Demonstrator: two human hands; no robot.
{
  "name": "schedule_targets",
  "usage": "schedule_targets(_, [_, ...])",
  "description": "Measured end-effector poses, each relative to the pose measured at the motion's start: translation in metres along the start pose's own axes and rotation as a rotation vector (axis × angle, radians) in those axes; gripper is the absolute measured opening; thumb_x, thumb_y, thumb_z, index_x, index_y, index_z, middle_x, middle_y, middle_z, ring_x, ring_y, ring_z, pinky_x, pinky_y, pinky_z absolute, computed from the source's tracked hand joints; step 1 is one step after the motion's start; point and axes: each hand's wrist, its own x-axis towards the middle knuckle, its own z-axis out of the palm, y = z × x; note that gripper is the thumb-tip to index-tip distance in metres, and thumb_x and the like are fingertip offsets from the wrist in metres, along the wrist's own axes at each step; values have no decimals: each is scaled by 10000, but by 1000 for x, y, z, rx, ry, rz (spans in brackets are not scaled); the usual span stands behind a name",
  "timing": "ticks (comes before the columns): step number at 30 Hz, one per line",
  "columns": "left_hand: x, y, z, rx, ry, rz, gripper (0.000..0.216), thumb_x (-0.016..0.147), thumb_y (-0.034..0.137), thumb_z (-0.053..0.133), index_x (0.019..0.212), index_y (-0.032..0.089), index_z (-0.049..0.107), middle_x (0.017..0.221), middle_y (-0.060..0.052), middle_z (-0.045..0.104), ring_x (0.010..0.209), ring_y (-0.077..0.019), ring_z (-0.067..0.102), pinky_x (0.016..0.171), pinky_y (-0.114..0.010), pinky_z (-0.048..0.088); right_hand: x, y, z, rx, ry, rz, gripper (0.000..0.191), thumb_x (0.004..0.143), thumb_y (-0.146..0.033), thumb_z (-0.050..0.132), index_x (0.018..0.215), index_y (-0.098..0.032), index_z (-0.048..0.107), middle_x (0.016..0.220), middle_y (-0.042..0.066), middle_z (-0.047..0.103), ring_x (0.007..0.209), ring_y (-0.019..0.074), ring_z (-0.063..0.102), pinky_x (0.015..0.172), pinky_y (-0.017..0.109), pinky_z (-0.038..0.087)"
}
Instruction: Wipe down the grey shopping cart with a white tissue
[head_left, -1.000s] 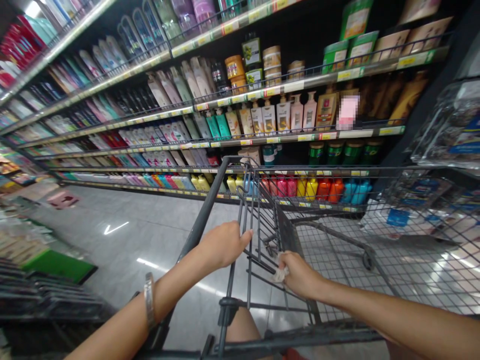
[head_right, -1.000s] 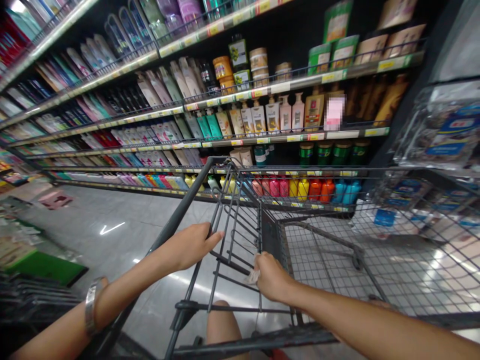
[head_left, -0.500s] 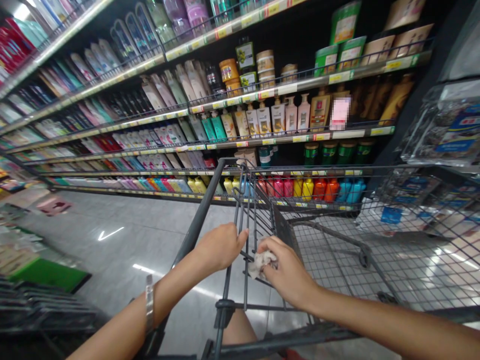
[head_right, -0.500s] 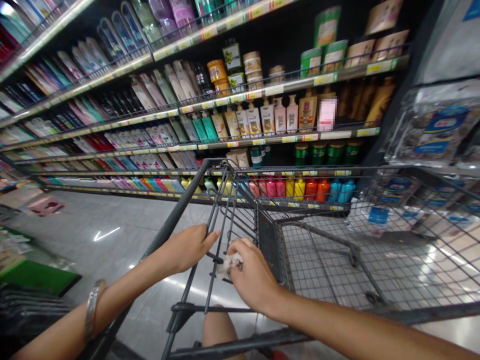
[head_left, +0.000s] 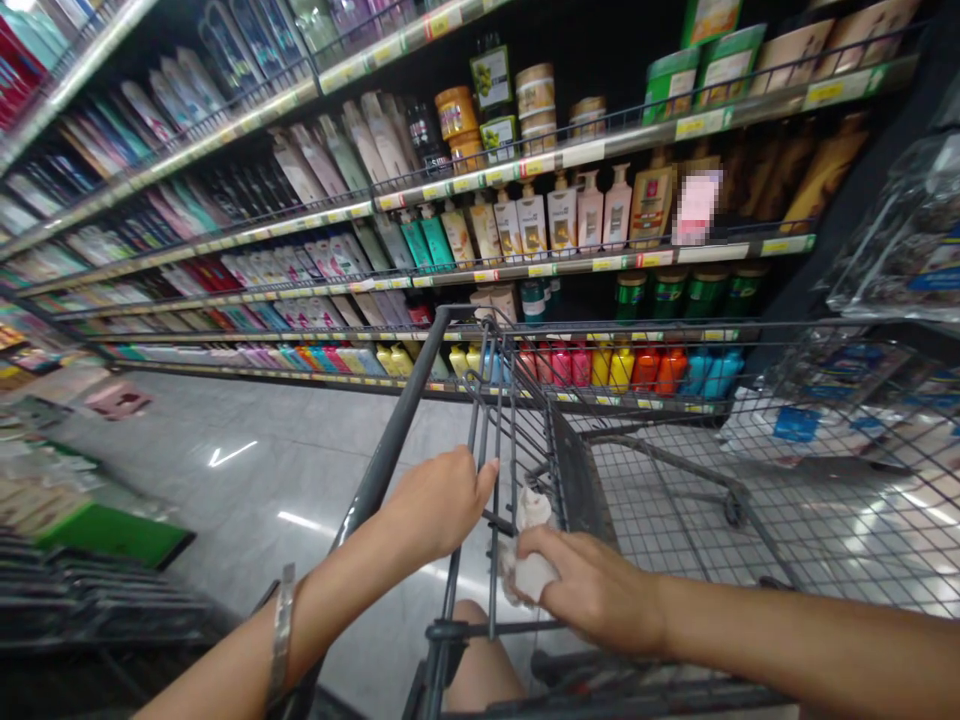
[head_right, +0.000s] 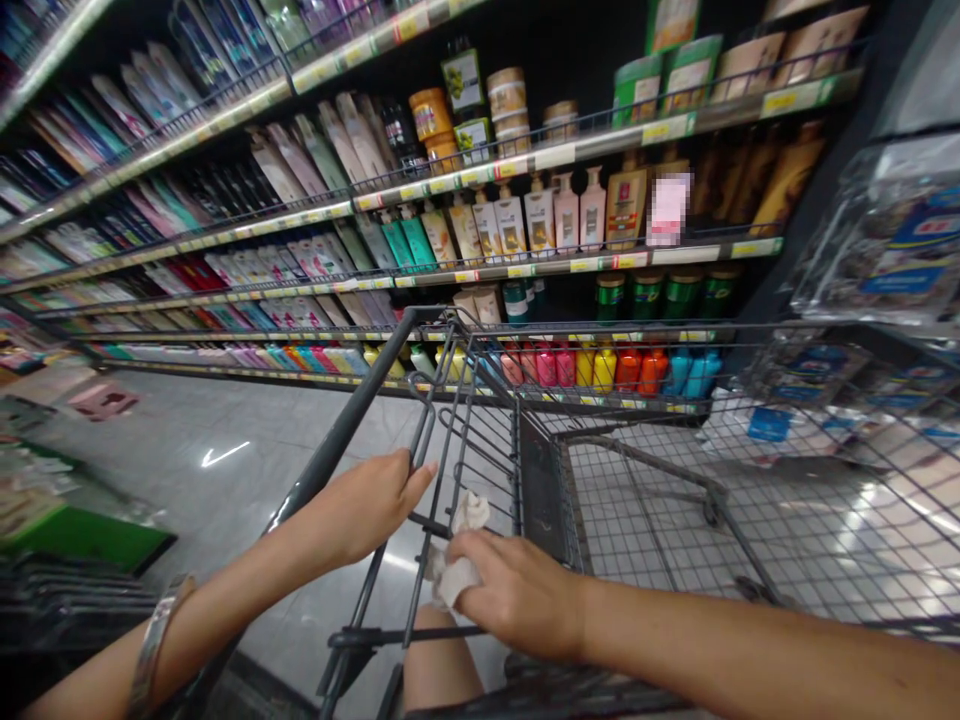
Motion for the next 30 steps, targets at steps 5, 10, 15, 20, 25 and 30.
schedule_targets(5, [0,2,-2,-6,-41,-3,477,932,386,184,980,90,555,931,-192,675,948,-323,647,759,-393,455,-13,19,9,51,-107,139,236,821,-151,472,1025,-203,581,1079,38,643,940,168,592,804,232,407])
schedule_targets(10, [1,2,-1,-10,-34,-23,476,928,407,185,958,105,551,908,-181,680,925,-317,653,752,-392,458,-37,46,20,-17,-181,171,223,805,-126,503,980,-206,616,1047,34,665,881,161,609,744,228,412])
schedule_targets(15, [2,0,1,-12,-32,-28,495,921,421,182,952,105,562,890,-178,684,905,-314,657,740,-387,460,-51,63,24,-224,-304,-4,200,841,-114,493,835,-169,686,1045,95,664,916,191,609,758,274,444])
schedule_targets(20, [5,0,1,-17,-9,-23,503,915,418,188,944,105,581,909,-186,683,918,-319,655,745,-393,464,-51,75,25,-446,-469,-222,254,889,-201,477,774,-141,695,1098,143,637,951,232,596,754,322,463])
schedule_targets(25, [6,4,-2,24,-5,-34,516,913,419,191,944,101,595,914,-196,685,926,-341,653,756,-425,471,-54,87,27,-405,-436,-202,229,887,-208,474,814,-157,685,1071,117,638,937,194,581,725,290,447])
schedule_targets(30, [5,6,-5,39,11,-55,528,909,434,198,922,106,611,933,-197,687,942,-346,652,776,-433,475,-55,92,28,-323,-411,-122,200,873,-189,475,834,-165,669,1017,102,643,918,183,579,724,281,429])
